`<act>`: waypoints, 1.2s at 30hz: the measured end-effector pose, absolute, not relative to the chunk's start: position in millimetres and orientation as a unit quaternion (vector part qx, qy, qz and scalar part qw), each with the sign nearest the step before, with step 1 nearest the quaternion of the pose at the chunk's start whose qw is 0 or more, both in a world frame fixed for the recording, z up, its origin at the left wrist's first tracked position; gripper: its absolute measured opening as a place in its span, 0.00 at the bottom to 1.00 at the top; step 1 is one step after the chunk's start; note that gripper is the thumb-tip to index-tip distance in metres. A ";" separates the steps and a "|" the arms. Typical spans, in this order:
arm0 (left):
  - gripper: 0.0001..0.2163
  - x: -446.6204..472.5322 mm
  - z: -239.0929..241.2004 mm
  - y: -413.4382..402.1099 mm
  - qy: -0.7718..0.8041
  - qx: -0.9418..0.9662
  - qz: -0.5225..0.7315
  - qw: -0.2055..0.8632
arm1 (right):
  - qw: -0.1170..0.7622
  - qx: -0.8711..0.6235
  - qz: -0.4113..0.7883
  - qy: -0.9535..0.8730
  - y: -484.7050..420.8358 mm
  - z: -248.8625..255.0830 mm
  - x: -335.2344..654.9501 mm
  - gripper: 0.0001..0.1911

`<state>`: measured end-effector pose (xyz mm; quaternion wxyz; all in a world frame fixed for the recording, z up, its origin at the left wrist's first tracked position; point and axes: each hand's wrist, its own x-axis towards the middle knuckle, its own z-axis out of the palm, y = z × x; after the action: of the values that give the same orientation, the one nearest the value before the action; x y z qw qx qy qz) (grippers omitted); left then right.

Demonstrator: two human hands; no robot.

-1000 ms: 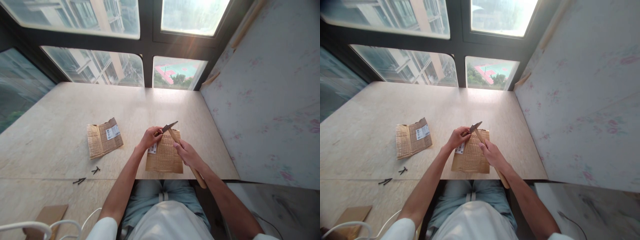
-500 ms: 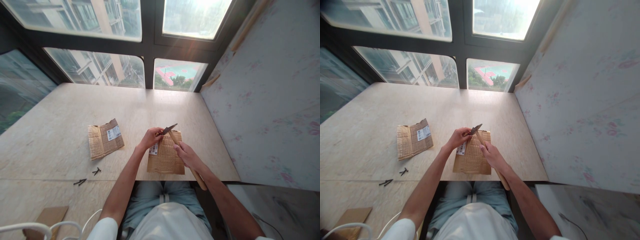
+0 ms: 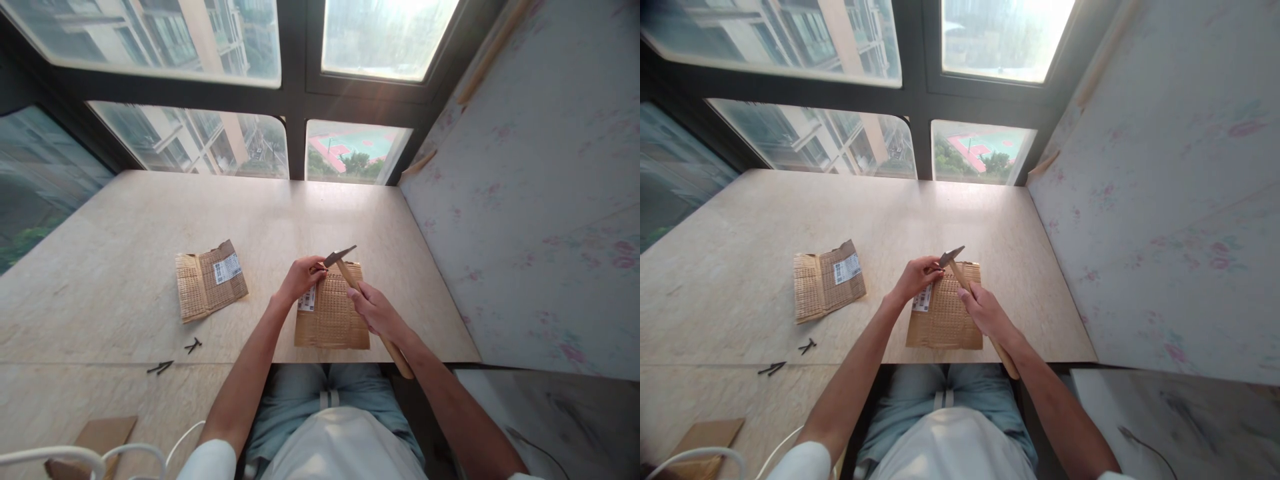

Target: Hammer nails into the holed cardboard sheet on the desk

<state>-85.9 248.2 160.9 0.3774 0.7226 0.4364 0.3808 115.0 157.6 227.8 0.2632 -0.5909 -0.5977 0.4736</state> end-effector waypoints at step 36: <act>0.12 -89.3 150.6 229.5 0.455 0.735 0.411 0.288 | 0.243 -0.591 0.410 -0.651 164.4 225.7 113.9 0.16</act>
<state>-89.3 229.5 150.6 0.2882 0.7354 0.4549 0.4112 113.9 164.4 225.7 0.2434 -0.5911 -0.6505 0.4101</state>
